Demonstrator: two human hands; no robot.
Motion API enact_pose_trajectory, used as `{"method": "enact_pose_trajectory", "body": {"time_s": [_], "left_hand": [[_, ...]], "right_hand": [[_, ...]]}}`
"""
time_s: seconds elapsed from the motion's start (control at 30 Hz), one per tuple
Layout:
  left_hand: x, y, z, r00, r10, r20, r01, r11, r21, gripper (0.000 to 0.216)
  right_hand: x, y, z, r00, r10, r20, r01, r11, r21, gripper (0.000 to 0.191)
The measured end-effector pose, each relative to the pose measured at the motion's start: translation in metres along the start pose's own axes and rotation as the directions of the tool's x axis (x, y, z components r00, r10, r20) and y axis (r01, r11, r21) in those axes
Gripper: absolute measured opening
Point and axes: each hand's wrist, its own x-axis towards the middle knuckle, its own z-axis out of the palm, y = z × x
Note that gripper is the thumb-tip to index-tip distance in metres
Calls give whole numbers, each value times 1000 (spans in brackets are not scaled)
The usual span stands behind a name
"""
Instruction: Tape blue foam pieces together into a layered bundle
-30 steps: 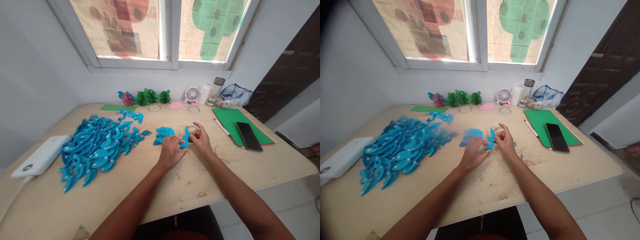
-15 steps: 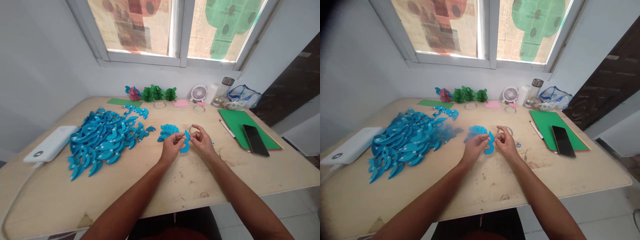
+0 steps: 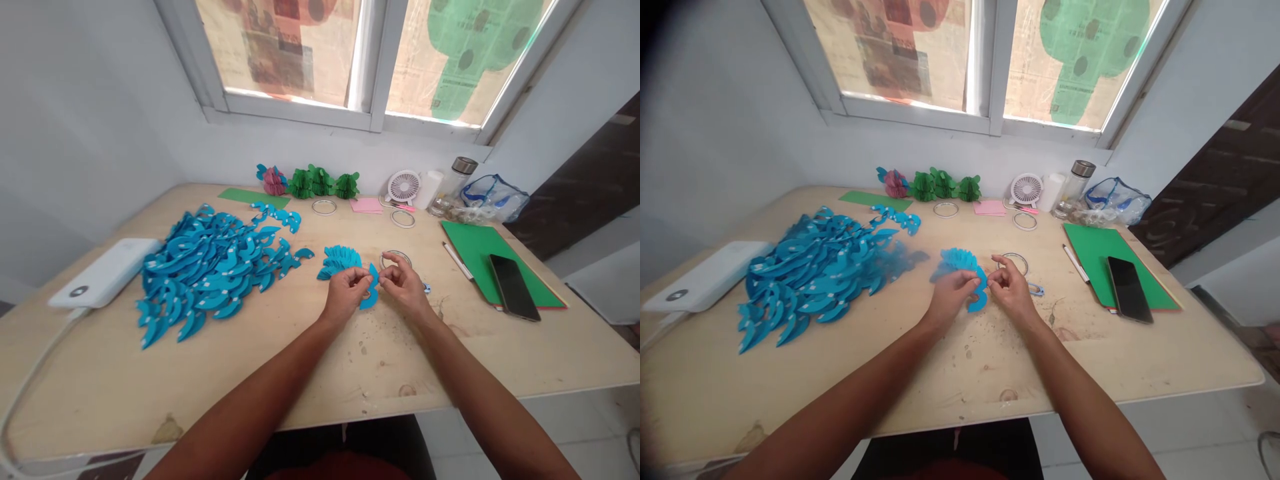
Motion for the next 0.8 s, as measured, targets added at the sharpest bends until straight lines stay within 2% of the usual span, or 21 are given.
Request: {"method": "enact_pose_trajectory", "body": {"time_s": [0.3, 0.47, 0.63, 0.8], "left_hand": [[3, -1, -3, 999, -13, -34, 12, 1000, -27, 15], [4, -2, -4, 998, -34, -44, 31, 998, -49, 15], [4, 1, -4, 994, -40, -97, 38, 999, -28, 15], [2, 3, -3, 997, -35, -71, 37, 999, 23, 12]], "right_hand": [[-1, 3, 3, 999, -7, 43, 8, 1000, -18, 49], [-1, 2, 3, 999, -21, 27, 22, 999, -31, 45], [-2, -1, 0, 999, -54, 1, 54, 998, -30, 26], [-2, -5, 0, 999, -42, 18, 43, 996, -74, 14]]}}
